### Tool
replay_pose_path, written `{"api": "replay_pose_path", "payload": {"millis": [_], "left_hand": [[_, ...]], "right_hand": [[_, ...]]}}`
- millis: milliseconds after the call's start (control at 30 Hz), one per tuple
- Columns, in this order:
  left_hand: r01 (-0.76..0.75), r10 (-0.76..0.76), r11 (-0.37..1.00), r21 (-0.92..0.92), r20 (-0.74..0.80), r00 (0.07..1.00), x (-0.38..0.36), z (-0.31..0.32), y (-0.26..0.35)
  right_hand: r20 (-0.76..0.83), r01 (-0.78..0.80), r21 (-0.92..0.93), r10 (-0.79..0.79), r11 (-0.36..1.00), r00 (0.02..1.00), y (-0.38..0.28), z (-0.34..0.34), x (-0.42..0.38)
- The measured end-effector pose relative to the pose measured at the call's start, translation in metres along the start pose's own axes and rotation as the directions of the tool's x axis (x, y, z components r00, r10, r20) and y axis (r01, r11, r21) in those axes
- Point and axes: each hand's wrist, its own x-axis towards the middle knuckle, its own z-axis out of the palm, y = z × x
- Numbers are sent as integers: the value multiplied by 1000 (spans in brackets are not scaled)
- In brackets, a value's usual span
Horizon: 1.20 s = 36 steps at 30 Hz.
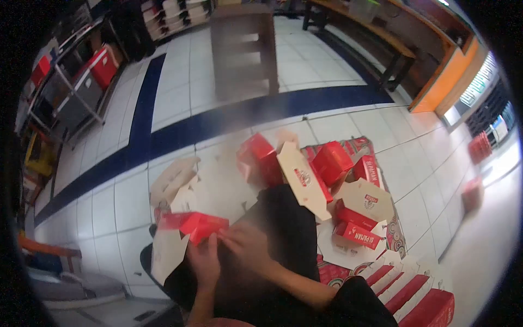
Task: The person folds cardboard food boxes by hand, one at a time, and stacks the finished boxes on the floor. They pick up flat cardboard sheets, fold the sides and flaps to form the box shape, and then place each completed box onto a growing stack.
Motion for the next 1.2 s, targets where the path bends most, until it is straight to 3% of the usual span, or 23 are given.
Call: {"api": "replay_pose_path", "payload": {"millis": [67, 100, 133, 167, 200, 267, 300, 333, 367, 433, 467, 533, 567, 600, 667, 700, 767, 833, 900, 1000, 1067, 1133, 1200], "left_hand": [[-83, 82, 994, 71, 21, 996, 2, -4, -19], [-63, 56, 996, 62, 110, 992, 2, -14, -24], [-103, 105, 994, -21, 88, 991, 5, -13, -22], [-163, 155, 984, 67, 105, 982, 8, -19, -27], [-90, 98, 993, -76, 118, 988, 5, -20, -23], [-107, 114, 993, -41, 214, 970, 9, -26, -16], [-79, 82, 997, -26, 191, 978, 6, -27, -9], [-193, 167, 977, 85, 252, 953, 8, -25, 0], [-297, 225, 936, 188, 328, 917, 8, -25, 4], [-328, 252, 913, 244, 297, 921, 13, -33, 1], [-366, 287, 882, 296, 277, 917, 13, -39, 0], [-266, 180, 913, 310, 280, 943, 17, -50, 7], [-319, 197, 883, 344, 347, 917, 15, -53, 9], [-378, 213, 848, 370, 414, 885, 16, -56, 12], [-404, 113, 810, 426, 562, 819, 15, -62, 18], [-457, 141, 771, 444, 580, 802, 18, -62, 19], [-488, 144, 737, 467, 597, 789, 21, -66, 21], [-543, 201, 693, 473, 597, 777, 32, -70, 21], [-549, 216, 686, 478, 586, 781, 38, -77, 20], [-496, 195, 712, 497, 538, 820, 37, -77, 24], [-358, 170, 769, 530, 370, 913, 37, -72, 25], [-284, 79, 793, 539, 371, 925, 36, -72, 27], [-209, -14, 810, 548, 374, 928, 35, -72, 22]], "right_hand": [[58, 55, -116, -49, 992, 997, 1, -2, 4], [58, -3, -88, 8, 996, 998, -1, -1, 2], [59, -52, -59, 55, 997, 997, -3, 1, 7], [62, 11, -31, -9, 999, 998, -8, 1, 12], [62, 72, -2, -72, 997, 996, -10, 1, 16], [139, 161, -35, -154, 986, 978, 7, -2, 13], [119, -34, 99, 22, 995, 993, 5, 3, 6], [111, -210, 226, 190, 951, 976, 4, 8, 4], [131, -233, 229, 207, 945, 969, 4, 8, 1], [376, -357, 292, 237, 887, 896, 2, -1, 8], [391, -377, 289, 251, 880, 885, -3, -12, 18], [596, -263, 322, 21, 910, 803, -11, -32, 45], [469, -370, 476, 125, 798, 874, -7, -27, 39], [343, -256, 456, 97, 853, 934, -1, -25, 41], [381, -108, 274, -5, 956, 924, -2, -32, 56], [387, -114, 274, -1, 955, 922, -10, -33, 64], [457, -153, -26, 148, 988, 877, -26, -31, 69], [489, -151, -56, 159, 987, 858, -20, -29, 69], [514, -140, -87, 165, 986, 842, -10, -30, 68], [450, -275, 43, 227, 961, 864, 11, -28, 54], [317, -420, 311, 324, 852, 891, 14, -20, 47], [306, -299, 219, 225, 929, 925, 3, -18, 42], [450, -144, 136, 68, 980, 890, -7, -17, 47]]}}
